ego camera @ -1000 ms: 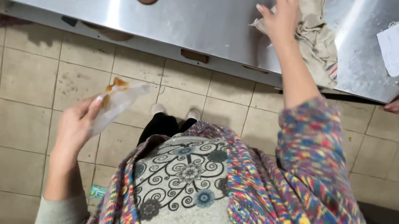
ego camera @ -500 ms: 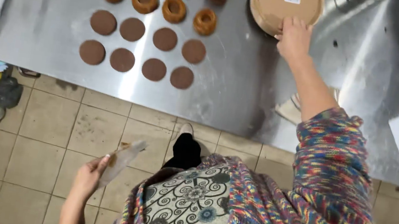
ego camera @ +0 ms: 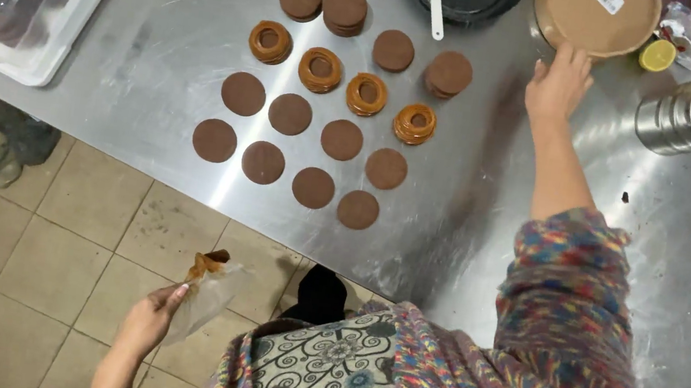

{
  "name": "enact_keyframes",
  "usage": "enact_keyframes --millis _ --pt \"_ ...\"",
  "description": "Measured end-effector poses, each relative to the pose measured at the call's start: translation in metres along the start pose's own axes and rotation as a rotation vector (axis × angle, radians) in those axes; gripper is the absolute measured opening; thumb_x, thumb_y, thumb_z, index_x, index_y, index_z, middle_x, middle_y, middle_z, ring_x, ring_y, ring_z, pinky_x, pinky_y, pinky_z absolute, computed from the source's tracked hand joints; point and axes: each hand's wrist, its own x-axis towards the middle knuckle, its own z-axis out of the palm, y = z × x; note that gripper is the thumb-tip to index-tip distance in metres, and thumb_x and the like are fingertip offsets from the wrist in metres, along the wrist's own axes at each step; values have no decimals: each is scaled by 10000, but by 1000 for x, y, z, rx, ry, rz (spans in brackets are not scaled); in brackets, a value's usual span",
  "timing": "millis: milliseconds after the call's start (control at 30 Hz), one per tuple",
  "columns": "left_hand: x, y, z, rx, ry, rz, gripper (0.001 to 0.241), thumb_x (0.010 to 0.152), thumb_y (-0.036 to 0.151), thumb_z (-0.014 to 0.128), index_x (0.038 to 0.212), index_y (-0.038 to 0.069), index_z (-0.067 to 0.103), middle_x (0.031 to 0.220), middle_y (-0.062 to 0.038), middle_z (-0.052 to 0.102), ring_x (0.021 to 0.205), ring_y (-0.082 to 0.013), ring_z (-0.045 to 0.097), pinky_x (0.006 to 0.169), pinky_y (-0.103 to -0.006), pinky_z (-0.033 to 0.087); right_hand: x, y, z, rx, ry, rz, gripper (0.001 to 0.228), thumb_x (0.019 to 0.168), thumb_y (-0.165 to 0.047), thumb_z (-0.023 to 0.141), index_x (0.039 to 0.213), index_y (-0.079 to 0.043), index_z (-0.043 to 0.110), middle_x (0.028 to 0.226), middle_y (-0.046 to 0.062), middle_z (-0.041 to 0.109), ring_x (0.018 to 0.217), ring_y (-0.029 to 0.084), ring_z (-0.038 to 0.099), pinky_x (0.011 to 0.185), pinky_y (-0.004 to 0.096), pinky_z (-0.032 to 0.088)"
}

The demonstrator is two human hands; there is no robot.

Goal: Piping a caramel filling onto chocolate cookie discs at a bakery workbench.

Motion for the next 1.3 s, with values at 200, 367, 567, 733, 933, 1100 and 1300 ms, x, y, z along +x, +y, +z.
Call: enact_keyframes --millis 200,367,567,733,933,1100,1300 --pt "7 17 -1 52 -52 79 536 952 526 583 1279 127 729 1236 -154 748 1196 -309 691 1015 -405 510 -111 -30 -69 271 -116 -88 350 977 -140 779 1295 -115 636 1339 118 601 1266 361 514 1061 527 376" --pt "8 32 12 213 -119 127 540 967 562 553 1291 170 735 1212 -138 761 1192 -310 689 1010 -406 513 -226 -11 -133 277 -173 -18 233 969 -183 748 1194 -134 710 1359 105 624 1286 330 530 1074 517 360" --pt "-39 74 16 364 -217 203 547 976 561 548 1316 167 716 1208 -139 765 1191 -320 683 996 -429 506 -353 35 -208 278 -145 75 174 991 -199 757 1158 -155 737 1341 68 632 1316 290 544 1122 473 369" --pt "-70 71 44 321 -117 305 516 984 518 585 1259 114 750 1296 -128 720 1248 -312 643 1039 -414 469 -412 89 -232 190 -262 59 386 928 -253 768 1306 -206 704 1532 103 518 1481 327 393 1173 550 250" --pt "-166 120 64 170 -121 408 472 996 460 606 1194 58 754 1362 -79 704 1185 -238 663 992 -366 482 -385 121 -233 248 -374 -54 611 985 -418 727 1546 -266 541 1718 143 248 1591 391 146 1245 659 51" --pt "-211 108 90 61 -70 368 465 1010 445 618 1247 64 739 1221 -94 761 1069 -178 659 920 -324 501 -384 109 -217 231 -475 -217 629 1053 -521 588 1620 -288 445 1737 151 176 1586 436 91 1216 704 8" --pt "-219 95 113 -16 -71 259 453 1001 425 625 1224 52 752 1184 -97 763 1031 -175 653 878 -328 513 -379 69 -212 255 -571 -381 627 1056 -538 502 1626 -307 385 1715 152 179 1567 433 123 1180 741 -1"
